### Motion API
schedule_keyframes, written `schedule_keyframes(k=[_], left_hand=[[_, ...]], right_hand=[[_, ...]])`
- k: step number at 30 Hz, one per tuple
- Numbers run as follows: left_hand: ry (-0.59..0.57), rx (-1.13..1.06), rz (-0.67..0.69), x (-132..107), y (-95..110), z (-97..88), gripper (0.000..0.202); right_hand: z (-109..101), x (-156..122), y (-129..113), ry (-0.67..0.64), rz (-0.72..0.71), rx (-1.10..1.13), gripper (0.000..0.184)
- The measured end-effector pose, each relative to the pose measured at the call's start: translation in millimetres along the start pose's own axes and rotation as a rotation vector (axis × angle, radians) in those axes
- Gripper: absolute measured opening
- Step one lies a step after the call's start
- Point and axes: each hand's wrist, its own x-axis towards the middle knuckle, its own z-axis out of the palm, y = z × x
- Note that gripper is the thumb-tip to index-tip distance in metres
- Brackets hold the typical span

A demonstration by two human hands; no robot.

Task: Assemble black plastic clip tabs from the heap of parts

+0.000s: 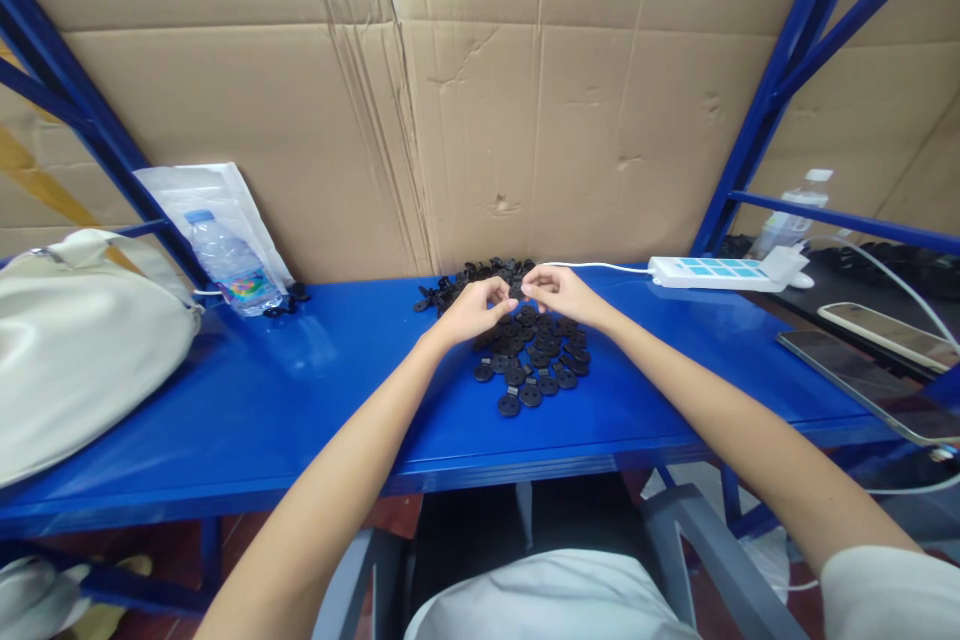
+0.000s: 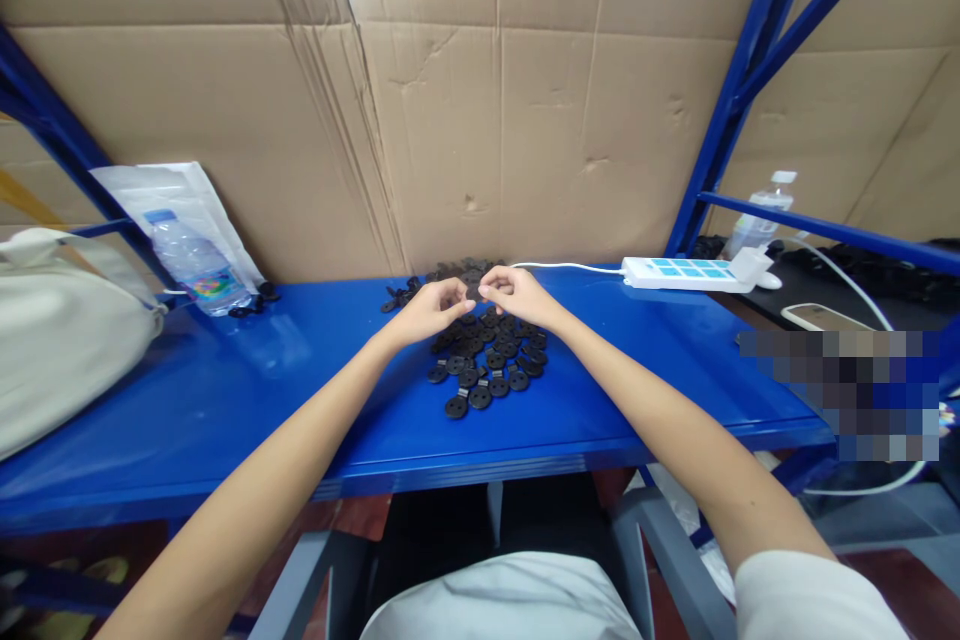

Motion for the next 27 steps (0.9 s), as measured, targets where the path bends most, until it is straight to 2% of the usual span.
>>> schedule_keyframes(k=[6,15,19,22,27], left_hand=[[-0.055,-0.027,0.010,-1.0,2.4,-3.9,0.034],[0.021,-0.047,-0.016,-0.5,3.2,-6.3,0.033],[0.067,-0.036,-0.018,-0.2,4.8,-6.0,0.031],[0.054,-0.039,0.002,-0.4,6.8,-5.6,0.031],[0.028,-0.033,0.022,-0.6,6.8,-3.7,0.031]], right_hand=[[-0.8,0.8,3.3,0.015,-0.003,-0.054,0.033],[1.0,-1.8,-2.3,-0.032,0.028,-0.034,0.034],[3.5,-4.6,-5.1,-0.131,0.050,-0.061,0.035],[6.7,-6.1,-5.8,-0.182,0.052,-0.066,0.035],[8.0,-6.6,-7.7,-0.179,0.078,-0.039,0.036]])
